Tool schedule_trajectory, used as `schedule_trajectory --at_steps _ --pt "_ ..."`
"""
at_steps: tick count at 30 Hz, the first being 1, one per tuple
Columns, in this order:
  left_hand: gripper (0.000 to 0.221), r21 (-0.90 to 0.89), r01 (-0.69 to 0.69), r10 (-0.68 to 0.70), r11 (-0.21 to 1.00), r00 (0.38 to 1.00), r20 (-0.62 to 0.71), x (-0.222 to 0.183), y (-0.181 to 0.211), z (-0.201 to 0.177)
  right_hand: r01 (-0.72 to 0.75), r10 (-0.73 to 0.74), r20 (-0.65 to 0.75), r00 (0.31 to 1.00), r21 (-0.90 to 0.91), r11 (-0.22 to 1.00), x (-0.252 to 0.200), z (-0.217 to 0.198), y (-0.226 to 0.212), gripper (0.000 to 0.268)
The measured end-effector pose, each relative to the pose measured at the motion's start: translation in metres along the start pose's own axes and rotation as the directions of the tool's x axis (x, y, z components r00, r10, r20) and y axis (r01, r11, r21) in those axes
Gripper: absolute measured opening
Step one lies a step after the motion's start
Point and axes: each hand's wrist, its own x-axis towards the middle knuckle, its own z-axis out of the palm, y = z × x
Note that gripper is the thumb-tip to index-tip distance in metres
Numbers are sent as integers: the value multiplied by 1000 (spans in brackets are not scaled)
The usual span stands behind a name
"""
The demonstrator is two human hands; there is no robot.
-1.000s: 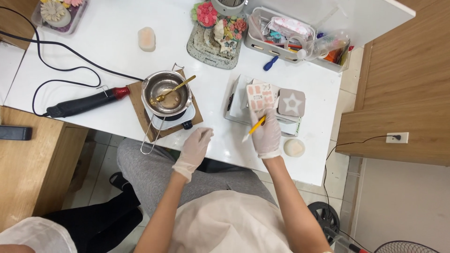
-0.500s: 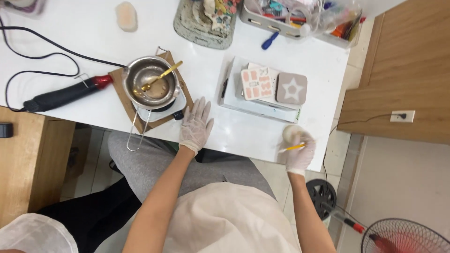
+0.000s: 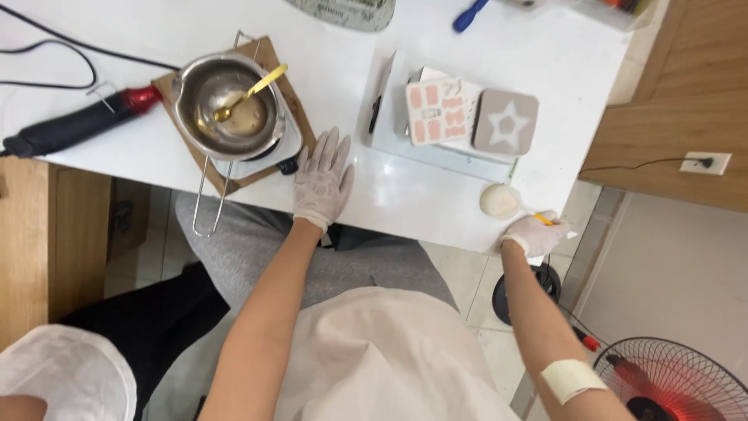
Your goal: The person, wearing gloves, dips a brush into a pot of melted wax on a small hot plate and brushes the wax into the cavities of a pink patterned silicone mold, repeatedly reloading the brush and working over the mold's details.
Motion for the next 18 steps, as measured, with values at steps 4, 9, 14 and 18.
schedule_trajectory --at_steps 4,9,14,18 --pt "63 65 -30 29 997 999 22 -1 6 6 53 -46 -54 997 143 988 9 1 7 17" --pt "65 69 -34 30 997 997 69 4 -1 18 -61 61 12 998 16 998 5 0 -8 16" --pt "65 113 -30 22 993 998 66 2 1 23 17 -17 -27 999 26 1000 22 18 14 13" --pt "63 83 -18 10 996 995 95 -10 5 17 -37 37 -9 999 -53 998 5 -3 3 21"
